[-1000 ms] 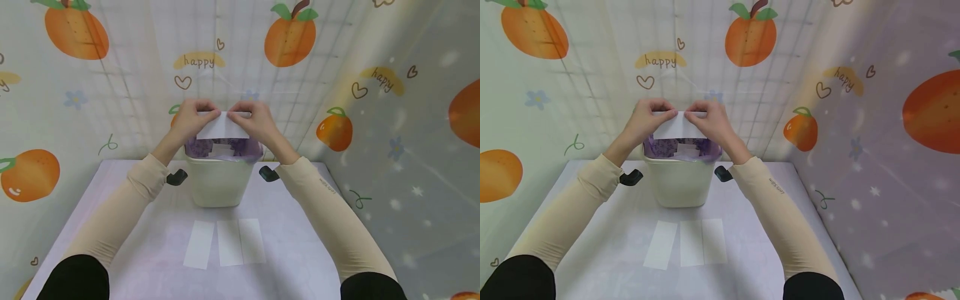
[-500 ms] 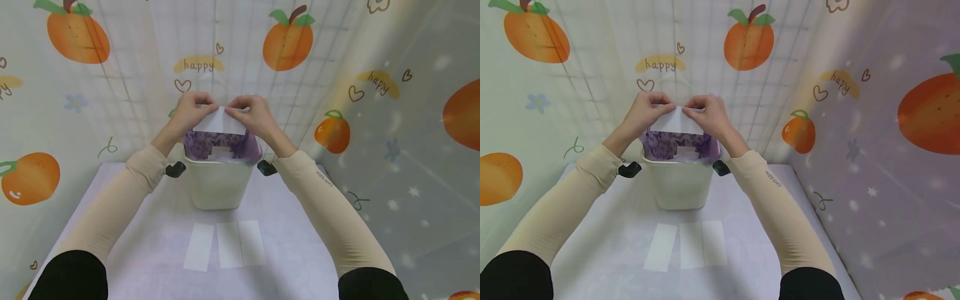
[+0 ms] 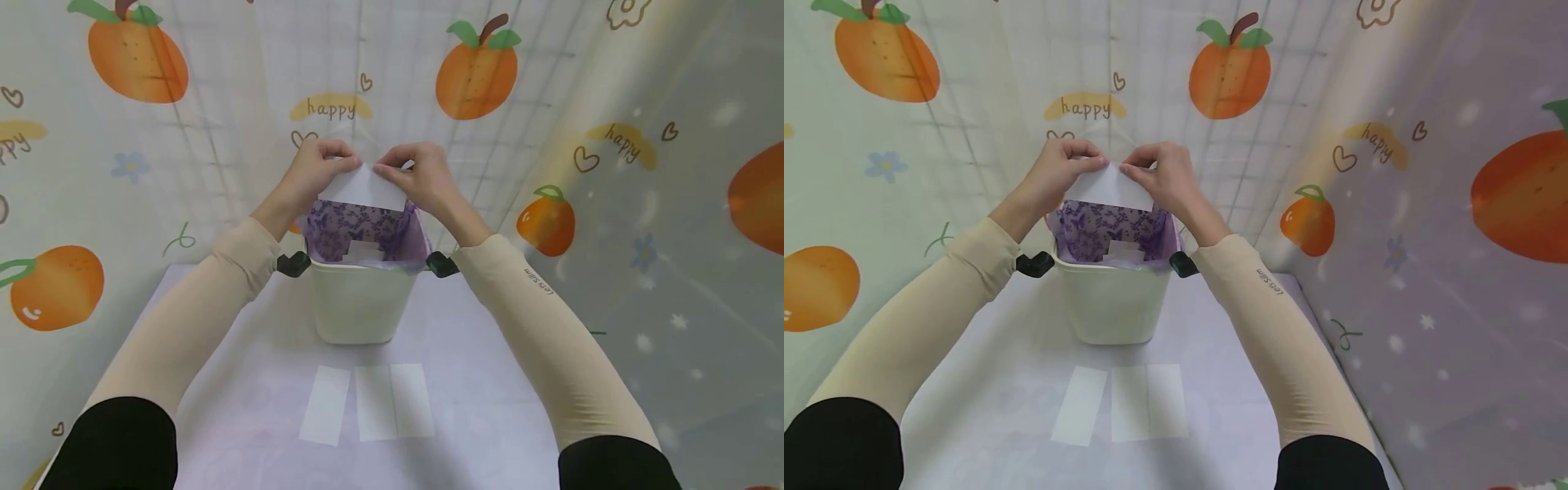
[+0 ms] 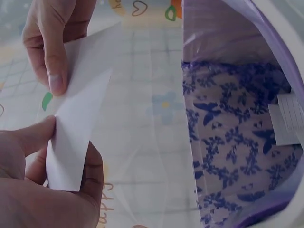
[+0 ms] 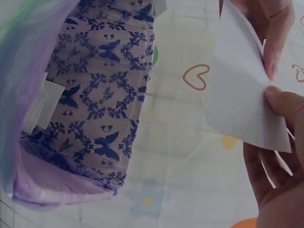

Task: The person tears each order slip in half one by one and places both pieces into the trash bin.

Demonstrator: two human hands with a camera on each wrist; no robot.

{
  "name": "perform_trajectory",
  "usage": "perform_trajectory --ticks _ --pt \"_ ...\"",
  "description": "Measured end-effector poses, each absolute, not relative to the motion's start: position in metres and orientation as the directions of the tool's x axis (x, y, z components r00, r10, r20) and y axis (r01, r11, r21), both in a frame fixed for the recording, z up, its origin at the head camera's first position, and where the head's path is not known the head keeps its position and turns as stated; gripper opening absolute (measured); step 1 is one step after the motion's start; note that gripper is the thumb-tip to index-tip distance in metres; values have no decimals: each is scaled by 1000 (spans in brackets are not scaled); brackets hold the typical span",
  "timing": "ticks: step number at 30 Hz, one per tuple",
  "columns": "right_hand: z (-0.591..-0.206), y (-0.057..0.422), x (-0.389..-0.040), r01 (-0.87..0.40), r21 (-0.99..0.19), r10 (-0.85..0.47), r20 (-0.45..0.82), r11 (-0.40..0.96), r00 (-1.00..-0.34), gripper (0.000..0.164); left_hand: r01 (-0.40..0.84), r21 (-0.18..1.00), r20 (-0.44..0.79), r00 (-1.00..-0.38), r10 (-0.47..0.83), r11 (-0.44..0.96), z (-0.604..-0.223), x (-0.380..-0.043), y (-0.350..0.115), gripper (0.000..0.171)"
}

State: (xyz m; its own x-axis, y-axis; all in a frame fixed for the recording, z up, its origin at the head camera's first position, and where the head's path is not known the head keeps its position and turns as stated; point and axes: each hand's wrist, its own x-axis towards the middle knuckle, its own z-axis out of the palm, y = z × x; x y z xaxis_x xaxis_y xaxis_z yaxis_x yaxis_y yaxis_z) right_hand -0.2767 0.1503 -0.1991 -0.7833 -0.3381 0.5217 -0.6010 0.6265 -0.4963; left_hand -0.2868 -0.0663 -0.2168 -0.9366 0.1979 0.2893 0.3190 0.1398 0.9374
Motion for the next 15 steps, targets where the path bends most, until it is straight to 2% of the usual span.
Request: perform_trajectory --ticks 10,15 --pt "-201 151 -275 -656 -383 -392 570 651 -722 15 204 975 184 -964 194 91 -216 -287 -62 12" --pt "-201 154 -274 -666 -378 -395 582 643 -711 15 148 985 129 -975 183 92 -220 -291 -59 9"
